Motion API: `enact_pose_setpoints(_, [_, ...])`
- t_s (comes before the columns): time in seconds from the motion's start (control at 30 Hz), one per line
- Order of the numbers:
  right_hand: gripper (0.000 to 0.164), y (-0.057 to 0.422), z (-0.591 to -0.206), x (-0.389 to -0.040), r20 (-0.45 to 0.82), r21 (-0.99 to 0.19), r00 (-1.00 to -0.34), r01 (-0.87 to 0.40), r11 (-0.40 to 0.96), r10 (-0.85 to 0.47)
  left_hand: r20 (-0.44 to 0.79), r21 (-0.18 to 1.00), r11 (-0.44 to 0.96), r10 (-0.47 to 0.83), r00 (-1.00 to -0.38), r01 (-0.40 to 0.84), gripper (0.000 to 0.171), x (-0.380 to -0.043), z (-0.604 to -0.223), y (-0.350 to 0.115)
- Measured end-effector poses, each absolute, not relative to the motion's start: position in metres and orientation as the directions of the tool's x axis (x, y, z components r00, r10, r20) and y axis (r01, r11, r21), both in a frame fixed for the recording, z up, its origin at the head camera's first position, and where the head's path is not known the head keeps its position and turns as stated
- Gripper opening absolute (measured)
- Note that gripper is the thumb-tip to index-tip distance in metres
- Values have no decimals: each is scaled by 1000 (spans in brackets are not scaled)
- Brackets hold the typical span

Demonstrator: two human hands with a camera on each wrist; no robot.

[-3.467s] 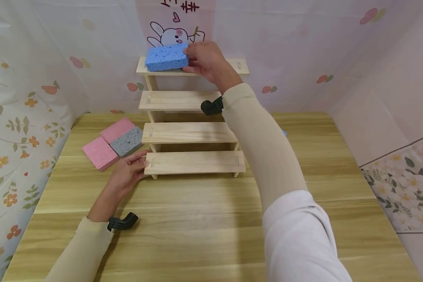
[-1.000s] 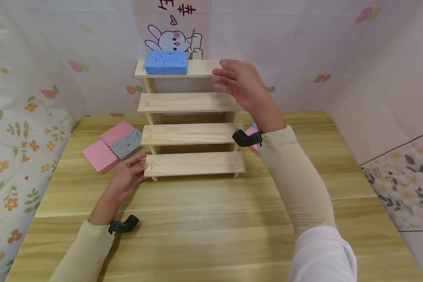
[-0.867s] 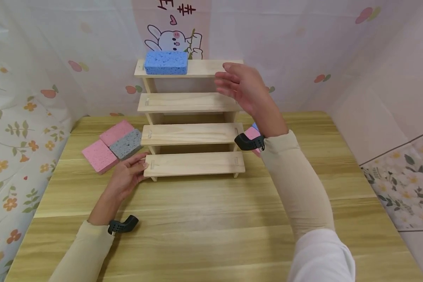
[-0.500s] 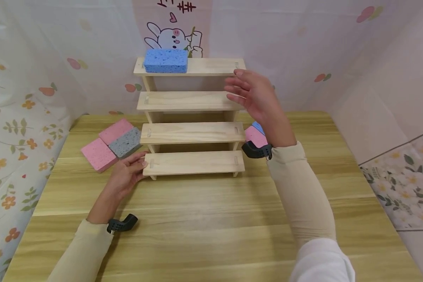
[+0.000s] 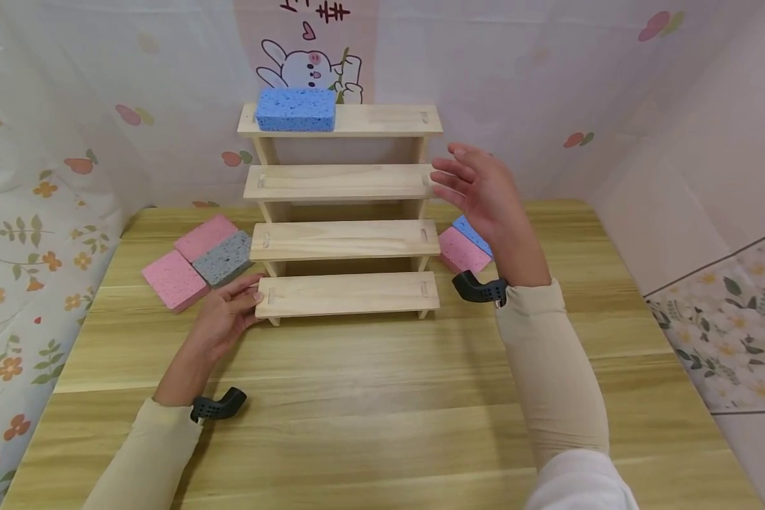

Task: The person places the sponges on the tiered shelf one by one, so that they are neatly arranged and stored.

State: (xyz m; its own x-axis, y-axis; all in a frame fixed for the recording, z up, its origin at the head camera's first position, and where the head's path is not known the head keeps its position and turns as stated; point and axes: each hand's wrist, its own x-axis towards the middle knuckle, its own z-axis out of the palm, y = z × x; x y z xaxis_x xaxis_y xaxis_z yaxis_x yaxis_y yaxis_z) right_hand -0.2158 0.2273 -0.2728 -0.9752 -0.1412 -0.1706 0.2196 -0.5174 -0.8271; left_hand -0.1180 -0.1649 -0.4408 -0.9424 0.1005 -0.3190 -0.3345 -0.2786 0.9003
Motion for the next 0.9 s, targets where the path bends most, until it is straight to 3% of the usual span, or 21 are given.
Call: enact_pose_setpoints(0.9, [30,278,-338,-188,-262,-787,-964,237,-570,-39,-319,895,-293,107,-942,-336,51,-119,-442,-165])
